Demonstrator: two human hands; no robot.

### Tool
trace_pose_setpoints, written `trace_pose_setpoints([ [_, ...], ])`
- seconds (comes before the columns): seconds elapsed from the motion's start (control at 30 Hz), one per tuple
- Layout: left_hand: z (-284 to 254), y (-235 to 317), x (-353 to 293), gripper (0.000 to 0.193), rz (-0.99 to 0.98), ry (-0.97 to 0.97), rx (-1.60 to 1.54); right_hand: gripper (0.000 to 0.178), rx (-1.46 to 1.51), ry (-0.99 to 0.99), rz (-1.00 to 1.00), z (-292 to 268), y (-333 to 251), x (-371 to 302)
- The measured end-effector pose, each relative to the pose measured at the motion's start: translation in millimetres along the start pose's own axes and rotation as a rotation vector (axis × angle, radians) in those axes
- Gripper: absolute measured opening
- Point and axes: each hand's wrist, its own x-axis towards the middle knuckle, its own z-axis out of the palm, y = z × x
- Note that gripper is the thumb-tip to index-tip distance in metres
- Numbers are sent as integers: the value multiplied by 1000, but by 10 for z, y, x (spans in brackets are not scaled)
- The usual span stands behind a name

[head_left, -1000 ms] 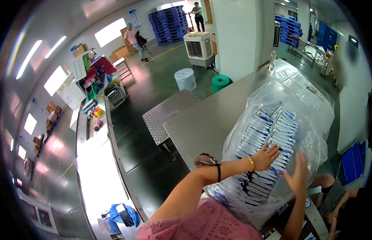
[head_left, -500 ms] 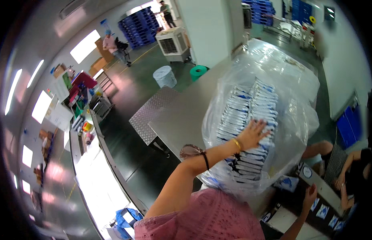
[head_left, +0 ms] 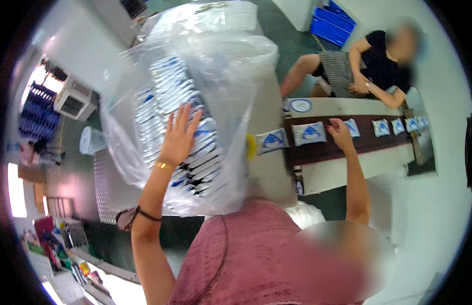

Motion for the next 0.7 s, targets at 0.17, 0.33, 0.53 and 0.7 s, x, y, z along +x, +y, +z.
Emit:
trace_pose_setpoints([
  [0.17,100,37,-336,58,93,65,-18,22,-664,4,-91,-390,414,7],
  [0.33,213,-68,-312,18,124,174,-77,18,-1075,-128,89,-680,784,256],
  [0.53,219,-76,-343,27,0,172,-114,33,-1323,15,-6,-711,1199,504],
  [0.7,195,-94,-323,36,-27,123,-157,55,-1344,-301,101,-645,1327,631],
])
